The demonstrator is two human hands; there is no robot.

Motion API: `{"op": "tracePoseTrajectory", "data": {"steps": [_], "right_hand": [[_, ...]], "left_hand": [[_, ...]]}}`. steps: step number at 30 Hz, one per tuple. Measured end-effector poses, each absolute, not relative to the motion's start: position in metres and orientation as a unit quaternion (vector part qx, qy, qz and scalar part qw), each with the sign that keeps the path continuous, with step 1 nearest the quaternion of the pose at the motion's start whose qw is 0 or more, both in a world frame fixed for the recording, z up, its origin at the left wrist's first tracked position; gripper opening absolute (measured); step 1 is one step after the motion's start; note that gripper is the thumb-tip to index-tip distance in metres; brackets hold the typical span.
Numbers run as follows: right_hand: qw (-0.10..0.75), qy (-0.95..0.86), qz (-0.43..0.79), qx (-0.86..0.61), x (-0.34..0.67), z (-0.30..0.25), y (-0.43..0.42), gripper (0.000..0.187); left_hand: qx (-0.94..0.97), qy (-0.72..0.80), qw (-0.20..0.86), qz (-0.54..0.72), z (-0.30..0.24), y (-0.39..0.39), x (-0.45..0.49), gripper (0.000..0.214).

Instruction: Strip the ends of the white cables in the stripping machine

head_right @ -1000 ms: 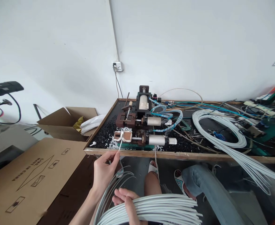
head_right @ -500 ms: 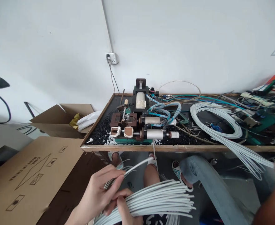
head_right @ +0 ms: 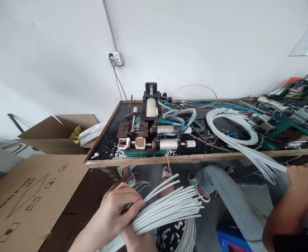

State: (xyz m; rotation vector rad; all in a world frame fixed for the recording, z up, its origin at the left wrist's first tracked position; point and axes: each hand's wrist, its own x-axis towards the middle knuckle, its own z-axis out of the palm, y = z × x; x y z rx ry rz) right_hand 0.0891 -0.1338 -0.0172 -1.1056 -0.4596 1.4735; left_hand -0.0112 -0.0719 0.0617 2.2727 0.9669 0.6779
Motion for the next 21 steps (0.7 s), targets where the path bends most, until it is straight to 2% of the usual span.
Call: {"op": "tracePoseTrajectory", "data": {"steps": [8, 11, 14, 21], "right_hand": [[0.569, -0.184, 0.649, -0.47, 0.094, -0.013, -0.139, 0.035], [0.559, -0.18, 0.666, -0.46, 0.091, -0.013, -0.14, 0.051], [0.563, -0.165, 0.666, -0.46, 0.087, -0.013, -0.14, 0.062], [0.573, -0.154, 0.654, -0.468, 0.086, -0.016, -0.138, 0.06]], "left_hand": [[0.655, 0.482, 0.376, 0.444, 0.038, -0.061, -0.027, 0.027], [0.592, 0.511, 0.367, 0.503, 0.031, -0.051, -0.031, 0.028], [0.591, 0.533, 0.331, 0.507, 0.022, -0.043, -0.031, 0.029], [0.666, 0.531, 0.263, 0.453, 0.006, -0.039, -0.026, 0.028]]}}
